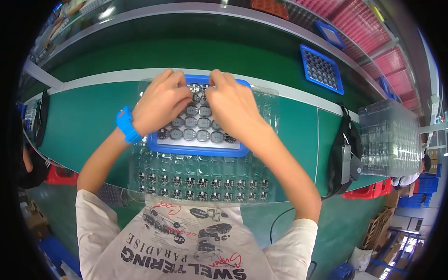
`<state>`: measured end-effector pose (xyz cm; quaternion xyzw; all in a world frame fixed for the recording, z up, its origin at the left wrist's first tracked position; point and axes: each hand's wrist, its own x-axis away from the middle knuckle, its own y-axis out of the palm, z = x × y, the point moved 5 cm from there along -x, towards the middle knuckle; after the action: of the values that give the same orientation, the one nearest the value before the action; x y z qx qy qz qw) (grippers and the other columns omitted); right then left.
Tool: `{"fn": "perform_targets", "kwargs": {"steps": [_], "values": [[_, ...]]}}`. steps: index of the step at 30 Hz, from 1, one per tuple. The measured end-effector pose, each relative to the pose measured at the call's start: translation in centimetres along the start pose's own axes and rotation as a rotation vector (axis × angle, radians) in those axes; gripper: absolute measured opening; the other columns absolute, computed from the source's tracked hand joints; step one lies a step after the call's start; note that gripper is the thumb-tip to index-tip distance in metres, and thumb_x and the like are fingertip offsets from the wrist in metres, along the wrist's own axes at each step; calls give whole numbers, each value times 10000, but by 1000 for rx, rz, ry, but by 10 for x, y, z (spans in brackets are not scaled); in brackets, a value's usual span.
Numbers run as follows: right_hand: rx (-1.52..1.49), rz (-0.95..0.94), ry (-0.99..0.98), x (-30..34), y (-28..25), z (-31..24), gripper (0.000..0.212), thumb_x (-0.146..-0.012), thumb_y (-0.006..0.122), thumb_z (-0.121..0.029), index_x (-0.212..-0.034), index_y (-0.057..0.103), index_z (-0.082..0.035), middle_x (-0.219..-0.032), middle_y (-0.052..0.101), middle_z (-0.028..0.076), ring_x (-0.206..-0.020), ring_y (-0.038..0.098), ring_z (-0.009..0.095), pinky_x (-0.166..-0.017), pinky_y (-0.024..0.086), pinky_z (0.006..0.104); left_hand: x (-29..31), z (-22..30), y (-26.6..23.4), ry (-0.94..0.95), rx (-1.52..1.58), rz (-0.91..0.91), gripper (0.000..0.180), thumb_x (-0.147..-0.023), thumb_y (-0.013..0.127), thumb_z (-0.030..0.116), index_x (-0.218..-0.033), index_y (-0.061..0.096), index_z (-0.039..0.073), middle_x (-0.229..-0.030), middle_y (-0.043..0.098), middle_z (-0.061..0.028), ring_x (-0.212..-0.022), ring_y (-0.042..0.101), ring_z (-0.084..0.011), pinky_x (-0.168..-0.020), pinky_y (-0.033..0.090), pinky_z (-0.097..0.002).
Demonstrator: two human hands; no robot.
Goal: Sorting small electronic components from a blue tray into individual slots of a plastic blister packaging sheet.
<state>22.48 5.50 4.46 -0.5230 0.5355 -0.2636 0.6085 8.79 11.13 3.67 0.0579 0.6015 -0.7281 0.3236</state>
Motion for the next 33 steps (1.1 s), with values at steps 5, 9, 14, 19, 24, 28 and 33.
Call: {"fn": "perform_targets", "kwargs": {"steps": [5, 9, 14, 19, 24, 28, 33], "values": [[31, -27, -4, -5, 16, -4, 96, -630, 662, 60, -725, 656, 43, -955, 586, 170, -907, 617, 306, -703, 556, 408, 5, -6, 12, -6, 15, -5, 70, -761, 724, 55, -803, 674, 31, -871, 533, -84, -871, 520, -279, -783, 433, -406], [26, -72, -5, -6, 22, -8, 99, -626, 662, 58, -724, 658, 41, -944, 583, 170, -894, 622, 308, -671, 563, 416, 6, -10, 16, -10, -2, -21, 67, -765, 720, 56, -808, 676, 30, -862, 533, -83, -870, 520, -281, -780, 429, -404], [88, -73, -29, -6, 21, -11, 107, -621, 673, 45, -726, 664, 28, -930, 584, 163, -878, 628, 301, -657, 568, 410, 5, -11, 18, 5, -11, -36, 53, -759, 715, 52, -791, 683, 26, -840, 545, -89, -869, 522, -283, -773, 443, -407], [86, -116, -13, -7, 22, -11, 128, -615, 683, 41, -740, 672, 13, -928, 589, 149, -881, 629, 294, -668, 569, 405, 5, -8, 24, 48, -62, -41, 31, -744, 702, 39, -751, 685, 15, -824, 564, -95, -866, 526, -278, -765, 465, -406], [91, -153, -6, -8, 23, -10, 133, -613, 687, 44, -740, 671, 11, -938, 595, 144, -888, 641, 287, -678, 570, 410, 4, -7, 31, 22, -88, -108, 18, -746, 677, 19, -732, 675, 9, -831, 582, -102, -875, 538, -285, -780, 477, -405], [23, -199, 26, -8, 26, -8, 151, -609, 685, 48, -756, 664, 21, -936, 592, 150, -830, 663, 295, -677, 566, 412, 4, -8, 31, -4, -78, -128, 21, -736, 664, 10, -716, 665, 7, -840, 592, -109, -882, 550, -292, -784, 495, -407], [22, -165, 37, 2, 34, -7, 163, -589, 685, 52, -739, 628, 30, -939, 585, 154, -724, 669, 297, -637, 561, 399, -2, -5, 29, 4, -109, -223, 15, -699, 668, 0, -713, 661, -1, -827, 620, -118, -880, 575, -295, -728, 522, -402]]}}
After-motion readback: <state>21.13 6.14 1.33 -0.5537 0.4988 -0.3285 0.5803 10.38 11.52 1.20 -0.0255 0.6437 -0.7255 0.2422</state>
